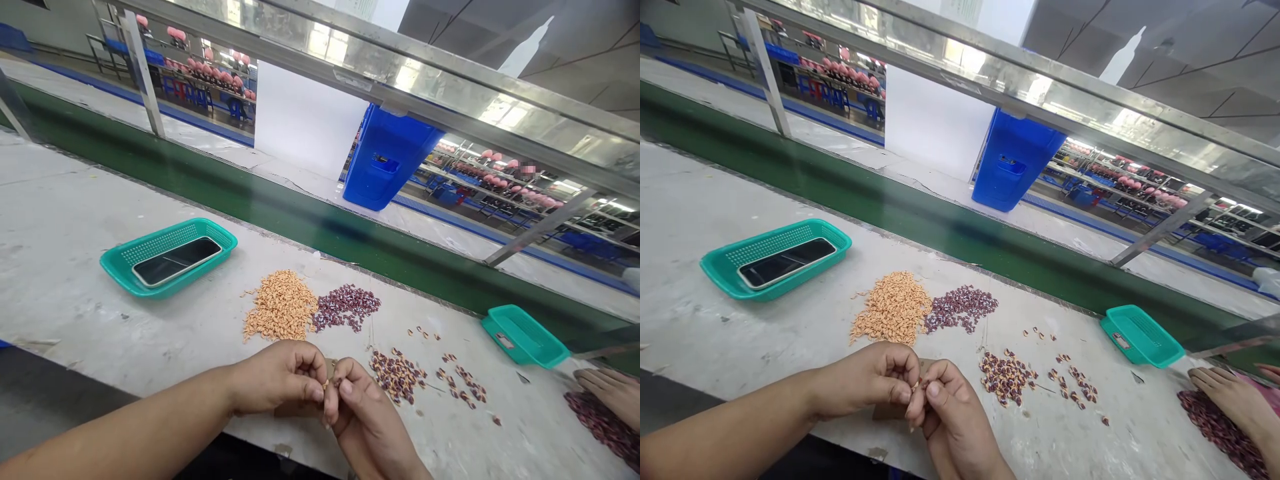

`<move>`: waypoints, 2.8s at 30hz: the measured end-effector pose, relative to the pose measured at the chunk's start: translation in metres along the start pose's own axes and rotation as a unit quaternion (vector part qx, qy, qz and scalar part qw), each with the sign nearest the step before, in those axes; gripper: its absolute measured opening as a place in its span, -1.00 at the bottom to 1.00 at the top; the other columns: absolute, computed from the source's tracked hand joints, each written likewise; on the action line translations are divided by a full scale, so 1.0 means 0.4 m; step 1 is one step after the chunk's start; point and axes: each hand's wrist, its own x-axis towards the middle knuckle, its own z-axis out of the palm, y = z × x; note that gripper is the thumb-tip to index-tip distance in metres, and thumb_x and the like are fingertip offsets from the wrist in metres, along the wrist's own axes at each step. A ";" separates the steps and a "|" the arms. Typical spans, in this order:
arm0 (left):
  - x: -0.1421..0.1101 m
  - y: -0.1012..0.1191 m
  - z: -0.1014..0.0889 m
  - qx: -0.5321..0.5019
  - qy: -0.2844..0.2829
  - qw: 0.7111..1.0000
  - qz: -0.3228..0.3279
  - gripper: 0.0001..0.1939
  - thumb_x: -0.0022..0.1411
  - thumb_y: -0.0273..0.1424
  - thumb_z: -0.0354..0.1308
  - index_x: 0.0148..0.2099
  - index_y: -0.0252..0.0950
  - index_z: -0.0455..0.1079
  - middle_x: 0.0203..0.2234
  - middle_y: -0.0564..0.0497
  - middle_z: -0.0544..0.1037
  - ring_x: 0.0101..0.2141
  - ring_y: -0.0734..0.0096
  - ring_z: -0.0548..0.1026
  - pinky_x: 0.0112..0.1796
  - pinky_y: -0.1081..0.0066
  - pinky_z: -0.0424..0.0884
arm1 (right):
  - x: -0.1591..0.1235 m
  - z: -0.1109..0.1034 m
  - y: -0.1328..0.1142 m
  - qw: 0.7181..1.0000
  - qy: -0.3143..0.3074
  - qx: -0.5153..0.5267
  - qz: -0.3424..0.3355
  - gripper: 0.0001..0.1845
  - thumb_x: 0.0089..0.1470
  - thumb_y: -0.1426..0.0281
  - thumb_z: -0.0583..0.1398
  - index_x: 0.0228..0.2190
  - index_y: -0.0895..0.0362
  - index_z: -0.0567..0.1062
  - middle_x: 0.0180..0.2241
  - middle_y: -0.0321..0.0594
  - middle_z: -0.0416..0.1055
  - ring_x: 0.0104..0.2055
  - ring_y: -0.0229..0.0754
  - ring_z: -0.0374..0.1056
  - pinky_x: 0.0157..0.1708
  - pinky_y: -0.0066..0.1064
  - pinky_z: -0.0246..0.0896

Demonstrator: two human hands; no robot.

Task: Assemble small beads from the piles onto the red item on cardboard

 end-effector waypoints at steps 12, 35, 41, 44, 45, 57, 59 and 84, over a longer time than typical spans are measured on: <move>-0.059 -0.057 -0.023 -0.059 0.215 0.975 -0.009 -0.82 0.01 -0.34 0.25 -0.44 -0.32 0.33 -0.57 0.10 0.48 -0.54 0.51 0.35 -0.42 0.47 0.19 | -0.006 -0.080 -0.019 0.821 0.078 -0.549 -0.135 -0.91 -0.01 0.39 0.25 -0.53 0.07 0.51 -0.44 -0.23 0.40 -0.33 -0.11 0.28 -0.28 -0.32 0.11; -0.066 -0.102 0.020 -0.145 0.235 0.961 0.006 -0.76 -0.02 -0.31 0.33 -0.43 -0.31 0.33 -0.59 0.13 0.41 -0.52 0.52 0.27 -0.41 0.47 0.13 | 0.019 -0.045 0.028 0.842 0.037 -0.507 -0.177 -0.88 0.07 0.31 0.21 -0.46 0.06 0.49 -0.39 -0.23 0.35 -0.30 -0.14 0.30 -0.28 -0.33 0.20; -0.068 -0.104 0.026 -0.146 0.232 0.962 0.007 -0.75 -0.03 -0.31 0.35 -0.44 -0.30 0.33 -0.59 0.13 0.41 -0.52 0.52 0.29 -0.41 0.47 0.16 | 0.019 -0.037 0.040 0.865 0.054 -0.462 -0.187 -0.88 0.05 0.29 0.23 -0.47 0.06 0.49 -0.41 -0.26 0.33 -0.33 -0.17 0.30 -0.31 -0.36 0.20; -0.069 -0.103 0.029 -0.141 0.240 0.961 0.003 -0.74 -0.04 -0.30 0.36 -0.44 -0.30 0.34 -0.59 0.13 0.41 -0.53 0.50 0.30 -0.41 0.46 0.16 | 0.018 -0.038 0.043 0.865 0.058 -0.460 -0.190 -0.88 0.05 0.29 0.24 -0.46 0.06 0.50 -0.41 -0.26 0.33 -0.32 -0.16 0.30 -0.30 -0.36 0.20; -0.069 -0.102 0.030 -0.141 0.241 0.960 0.003 -0.74 -0.05 -0.30 0.36 -0.44 -0.30 0.34 -0.59 0.13 0.41 -0.53 0.50 0.31 -0.41 0.46 0.16 | 0.019 -0.038 0.043 0.865 0.058 -0.461 -0.191 -0.88 0.04 0.29 0.24 -0.47 0.06 0.50 -0.41 -0.26 0.33 -0.32 -0.16 0.30 -0.30 -0.36 0.20; -0.062 -0.108 0.025 -0.129 0.236 0.962 0.036 -0.73 -0.04 -0.29 0.36 -0.44 -0.31 0.33 -0.61 0.13 0.42 -0.51 0.49 0.31 -0.38 0.46 0.19 | 0.017 -0.028 0.052 0.864 0.065 -0.463 -0.189 -0.84 0.02 0.26 0.25 -0.50 0.06 0.48 -0.43 -0.26 0.34 -0.34 -0.16 0.29 -0.31 -0.37 0.18; -0.061 -0.107 0.024 -0.110 0.236 0.965 0.042 -0.72 -0.04 -0.28 0.36 -0.45 -0.31 0.33 -0.61 0.13 0.42 -0.50 0.49 0.31 -0.39 0.46 0.19 | 0.018 -0.026 0.057 0.867 0.070 -0.451 -0.201 -0.83 0.02 0.25 0.25 -0.51 0.05 0.48 -0.44 -0.28 0.34 -0.36 -0.17 0.28 -0.32 -0.38 0.18; -0.074 -0.053 -0.036 0.058 0.259 0.963 0.057 -0.69 0.10 -0.17 0.23 -0.18 -0.24 0.36 -0.36 0.05 0.47 -0.28 0.33 0.37 -0.21 0.35 0.23 | -0.030 -0.240 -0.109 0.643 0.188 -0.720 -0.181 -0.83 0.03 0.31 0.18 -0.51 0.07 0.52 -0.40 -0.15 0.50 -0.27 0.01 0.35 -0.21 -0.15 0.15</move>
